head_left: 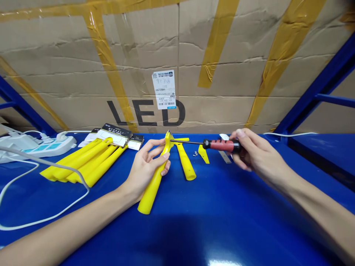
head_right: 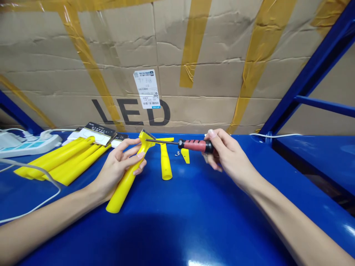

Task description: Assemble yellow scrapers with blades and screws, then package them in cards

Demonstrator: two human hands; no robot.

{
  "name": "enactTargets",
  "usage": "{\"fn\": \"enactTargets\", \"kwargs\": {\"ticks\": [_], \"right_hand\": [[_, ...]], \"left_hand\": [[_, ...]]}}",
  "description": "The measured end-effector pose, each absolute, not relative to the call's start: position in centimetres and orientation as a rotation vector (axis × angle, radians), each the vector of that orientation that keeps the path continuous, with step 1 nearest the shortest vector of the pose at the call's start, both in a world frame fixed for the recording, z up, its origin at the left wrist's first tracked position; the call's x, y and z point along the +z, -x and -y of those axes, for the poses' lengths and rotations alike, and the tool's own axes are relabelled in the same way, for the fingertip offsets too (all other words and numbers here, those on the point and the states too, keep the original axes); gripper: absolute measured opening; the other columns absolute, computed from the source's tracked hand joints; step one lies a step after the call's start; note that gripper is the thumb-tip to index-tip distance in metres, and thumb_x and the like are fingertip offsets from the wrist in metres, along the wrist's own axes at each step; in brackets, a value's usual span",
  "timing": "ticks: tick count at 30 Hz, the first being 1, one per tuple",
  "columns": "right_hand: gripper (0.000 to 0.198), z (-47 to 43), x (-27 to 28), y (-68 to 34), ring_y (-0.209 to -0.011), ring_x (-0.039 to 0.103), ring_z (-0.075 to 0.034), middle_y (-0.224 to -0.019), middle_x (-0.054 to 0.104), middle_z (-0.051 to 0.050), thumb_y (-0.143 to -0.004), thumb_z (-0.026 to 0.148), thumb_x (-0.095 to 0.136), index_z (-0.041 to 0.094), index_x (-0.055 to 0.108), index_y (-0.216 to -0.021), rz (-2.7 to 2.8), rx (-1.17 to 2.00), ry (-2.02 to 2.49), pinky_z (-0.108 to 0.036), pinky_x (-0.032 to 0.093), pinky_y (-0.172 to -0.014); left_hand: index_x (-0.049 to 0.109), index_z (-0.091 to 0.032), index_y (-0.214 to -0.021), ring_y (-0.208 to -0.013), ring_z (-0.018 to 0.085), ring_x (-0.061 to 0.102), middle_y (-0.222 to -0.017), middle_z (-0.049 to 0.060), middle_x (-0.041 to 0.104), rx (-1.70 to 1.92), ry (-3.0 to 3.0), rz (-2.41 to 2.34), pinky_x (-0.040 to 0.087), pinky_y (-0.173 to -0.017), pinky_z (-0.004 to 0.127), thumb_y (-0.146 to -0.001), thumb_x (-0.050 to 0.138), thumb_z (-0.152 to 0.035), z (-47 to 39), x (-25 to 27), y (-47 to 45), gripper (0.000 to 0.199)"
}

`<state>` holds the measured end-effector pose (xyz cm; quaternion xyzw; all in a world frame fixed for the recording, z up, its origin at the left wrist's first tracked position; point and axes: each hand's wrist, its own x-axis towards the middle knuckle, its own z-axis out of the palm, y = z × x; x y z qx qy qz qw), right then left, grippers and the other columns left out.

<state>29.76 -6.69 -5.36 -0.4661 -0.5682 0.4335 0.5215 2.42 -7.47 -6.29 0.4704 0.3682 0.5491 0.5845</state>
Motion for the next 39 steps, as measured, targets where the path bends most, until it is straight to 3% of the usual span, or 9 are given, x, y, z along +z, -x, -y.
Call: {"fn": "enactTargets", "kwargs": {"ticks": [2, 6, 12, 15, 17, 23, 28, 34, 39], "right_hand": [[0.034, 6.80, -5.24, -29.81, -0.040, 0.049, -0.010, -0.067, 0.059, 0.002, -0.094, 0.058, 0.058, 0.025, 0.052, -0.095, 1.362, 1.091, 1.152, -0.023, 0.032, -0.037], [0.036, 7.18, -4.83, -29.79, -0.073, 0.066, -0.017, -0.100, 0.066, -0.003, -0.080, 0.037, 0.079, 0.029, 0.055, -0.105, 1.314, 1.307, 0.924, -0.029, 0.051, -0.058], [0.036, 6.79, -5.66, -29.56, -0.036, 0.043, -0.009, -0.062, 0.054, 0.005, -0.095, 0.062, 0.053, 0.027, 0.051, -0.097, 1.420, 1.033, 1.150, -0.023, 0.029, -0.034], [0.033, 7.07, -5.43, -29.39, -0.061, 0.065, -0.016, -0.088, 0.064, 0.000, -0.087, 0.052, 0.070, 0.028, 0.053, -0.103, 1.360, 1.200, 1.019, -0.028, 0.049, -0.048], [0.039, 7.29, -5.16, -29.29, -0.074, 0.067, -0.017, -0.096, 0.065, -0.001, -0.080, 0.042, 0.080, 0.029, 0.054, -0.106, 1.347, 1.253, 0.917, -0.029, 0.053, -0.058], [0.038, 6.97, -5.70, -29.39, -0.034, 0.039, -0.008, -0.059, 0.052, 0.006, -0.095, 0.065, 0.052, 0.027, 0.050, -0.097, 1.440, 1.007, 1.170, -0.022, 0.025, -0.034], [0.037, 7.09, -5.41, -29.37, -0.068, 0.065, -0.014, -0.093, 0.065, 0.000, -0.081, 0.042, 0.078, 0.028, 0.054, -0.105, 1.335, 1.274, 0.927, -0.028, 0.053, -0.061], [0.035, 6.94, -5.46, -29.49, -0.032, 0.037, -0.007, -0.056, 0.054, 0.006, -0.096, 0.061, 0.053, 0.026, 0.051, -0.096, 1.382, 1.059, 1.122, -0.021, 0.024, -0.034], [0.039, 7.07, -5.08, -29.44, -0.074, 0.067, -0.016, -0.102, 0.068, -0.002, -0.079, 0.038, 0.080, 0.028, 0.056, -0.107, 1.294, 1.290, 0.913, -0.029, 0.054, -0.063]], "left_hand": [[0.058, -0.020, -0.107, -0.051, 0.007, 0.055, -0.083, 0.000, 0.065, 1.285, -1.090, -0.860, 0.040, -0.048, 0.020, -0.076, 0.081, -0.017, 7.51, -6.31, -2.40, 0.039], [0.058, -0.020, -0.108, -0.052, 0.007, 0.055, -0.084, 0.001, 0.066, 1.312, -1.052, -0.882, 0.041, -0.049, 0.019, -0.074, 0.082, -0.016, 7.32, -6.08, -2.23, 0.042], [0.057, -0.020, -0.107, -0.051, 0.007, 0.054, -0.083, 0.000, 0.066, 1.297, -1.053, -0.881, 0.041, -0.048, 0.020, -0.075, 0.081, -0.016, 7.26, -5.95, -2.21, 0.040], [0.056, -0.021, -0.107, -0.052, 0.007, 0.054, -0.086, 0.001, 0.067, 1.325, -1.044, -0.895, 0.041, -0.049, 0.020, -0.075, 0.081, -0.014, 7.15, -5.94, -2.11, 0.041], [0.056, -0.021, -0.107, -0.053, 0.007, 0.055, -0.090, 0.002, 0.067, 1.336, -1.043, -0.900, 0.041, -0.049, 0.020, -0.075, 0.080, -0.013, 7.12, -5.96, -2.04, 0.041], [0.055, -0.020, -0.107, -0.052, 0.007, 0.056, -0.092, 0.002, 0.068, 1.307, -1.087, -0.888, 0.042, -0.049, 0.020, -0.077, 0.080, -0.016, 7.34, -5.97, -2.16, 0.039], [0.055, -0.021, -0.105, -0.052, 0.007, 0.054, -0.084, 0.000, 0.065, 1.324, -1.062, -0.895, 0.041, -0.049, 0.019, -0.074, 0.080, -0.013, 7.30, -5.61, -2.15, 0.040], [0.056, -0.021, -0.105, -0.049, 0.006, 0.053, -0.087, 0.001, 0.066, 1.294, -1.104, -0.881, 0.040, -0.047, 0.020, -0.075, 0.082, -0.019, 7.48, -5.69, -2.40, 0.040], [0.053, -0.022, -0.104, -0.051, 0.006, 0.054, -0.089, 0.000, 0.067, 1.308, -1.101, -0.895, 0.041, -0.049, 0.020, -0.076, 0.081, -0.018, 7.29, -5.89, -2.20, 0.040]]}}
